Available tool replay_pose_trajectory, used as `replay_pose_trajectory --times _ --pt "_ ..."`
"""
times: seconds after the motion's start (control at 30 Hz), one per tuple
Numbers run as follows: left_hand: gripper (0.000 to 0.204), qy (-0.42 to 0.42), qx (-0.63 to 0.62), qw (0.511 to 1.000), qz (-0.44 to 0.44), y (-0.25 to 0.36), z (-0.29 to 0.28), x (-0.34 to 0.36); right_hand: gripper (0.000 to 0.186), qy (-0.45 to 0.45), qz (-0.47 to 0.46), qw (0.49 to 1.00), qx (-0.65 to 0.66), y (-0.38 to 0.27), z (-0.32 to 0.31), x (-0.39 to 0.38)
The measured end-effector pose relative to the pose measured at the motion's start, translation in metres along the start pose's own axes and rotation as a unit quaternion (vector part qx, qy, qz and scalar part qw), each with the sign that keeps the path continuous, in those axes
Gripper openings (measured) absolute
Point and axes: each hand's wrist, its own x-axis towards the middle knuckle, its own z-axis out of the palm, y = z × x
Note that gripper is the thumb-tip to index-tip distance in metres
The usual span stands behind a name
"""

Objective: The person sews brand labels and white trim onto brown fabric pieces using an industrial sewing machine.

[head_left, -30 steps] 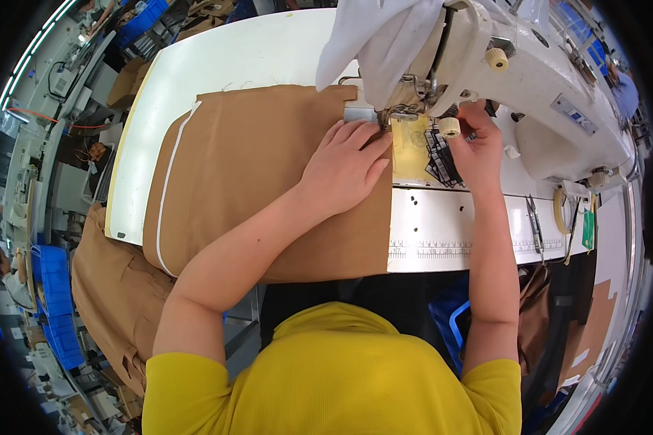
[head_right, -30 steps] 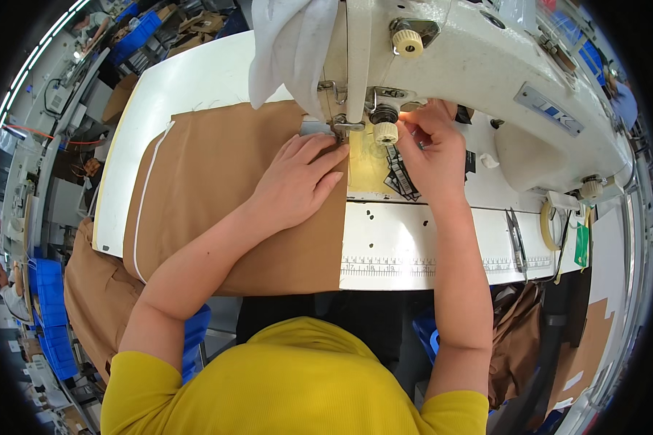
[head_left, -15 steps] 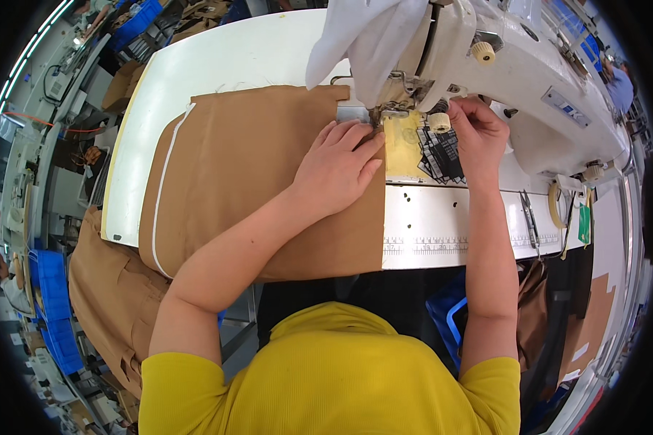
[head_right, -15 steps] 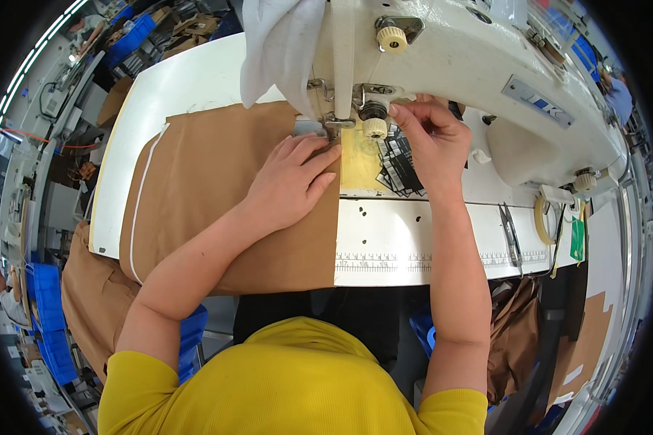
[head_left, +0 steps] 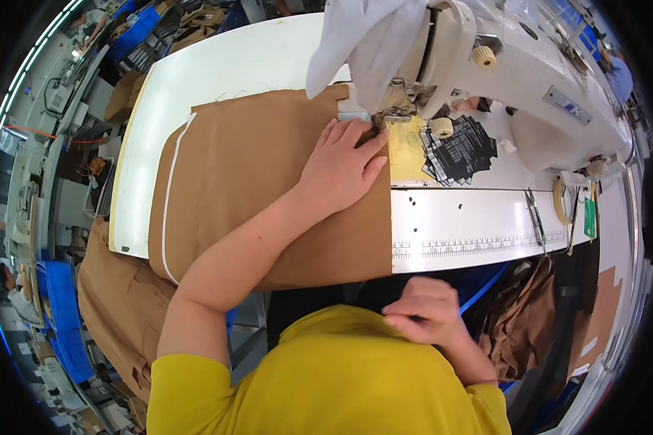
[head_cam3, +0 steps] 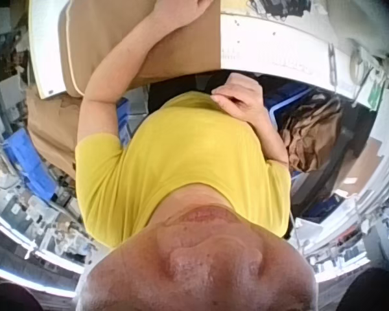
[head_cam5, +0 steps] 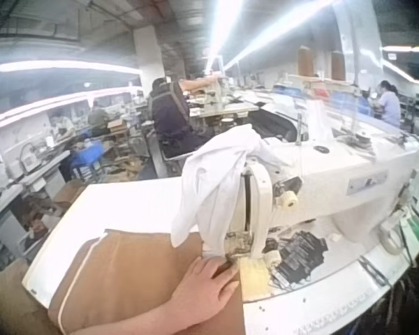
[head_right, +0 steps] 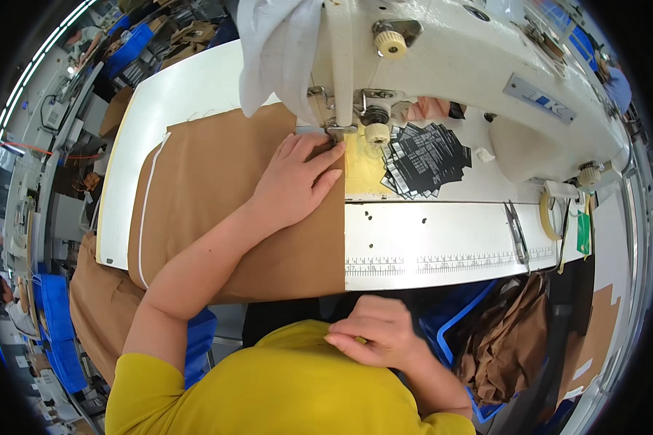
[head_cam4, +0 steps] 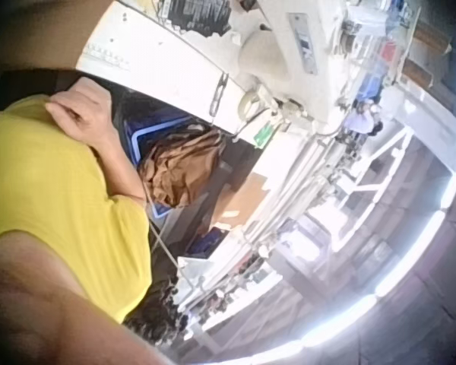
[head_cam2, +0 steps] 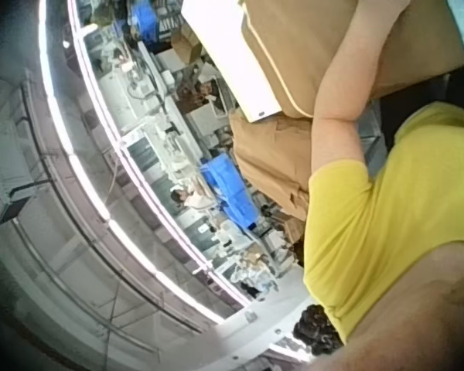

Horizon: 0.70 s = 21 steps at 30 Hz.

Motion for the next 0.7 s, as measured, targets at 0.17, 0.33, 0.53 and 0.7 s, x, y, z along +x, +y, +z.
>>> replay_pose_trajectory --times 0.17,0.33,0.53,0.7 --pt "0.042 -0.024 0.013 1.000 -0.002 -0.006 0.001 0.002 0.019 0.101 0.300 0.948 0.040 0.052 0.040 -0.081" --pt "0.049 -0.081 0.065 0.995 0.003 0.020 -0.015 -0.022 0.043 0.095 0.337 0.926 0.144 0.077 0.047 -0.073" --pt "0.048 -0.146 -0.064 0.986 0.054 0.071 -0.046 -0.085 0.015 0.075 0.339 0.912 0.221 0.063 0.052 -0.069" --pt "0.041 -0.120 -0.119 0.984 0.061 0.089 -0.050 -0.125 0.012 0.095 0.331 0.913 0.218 0.057 0.062 -0.082"
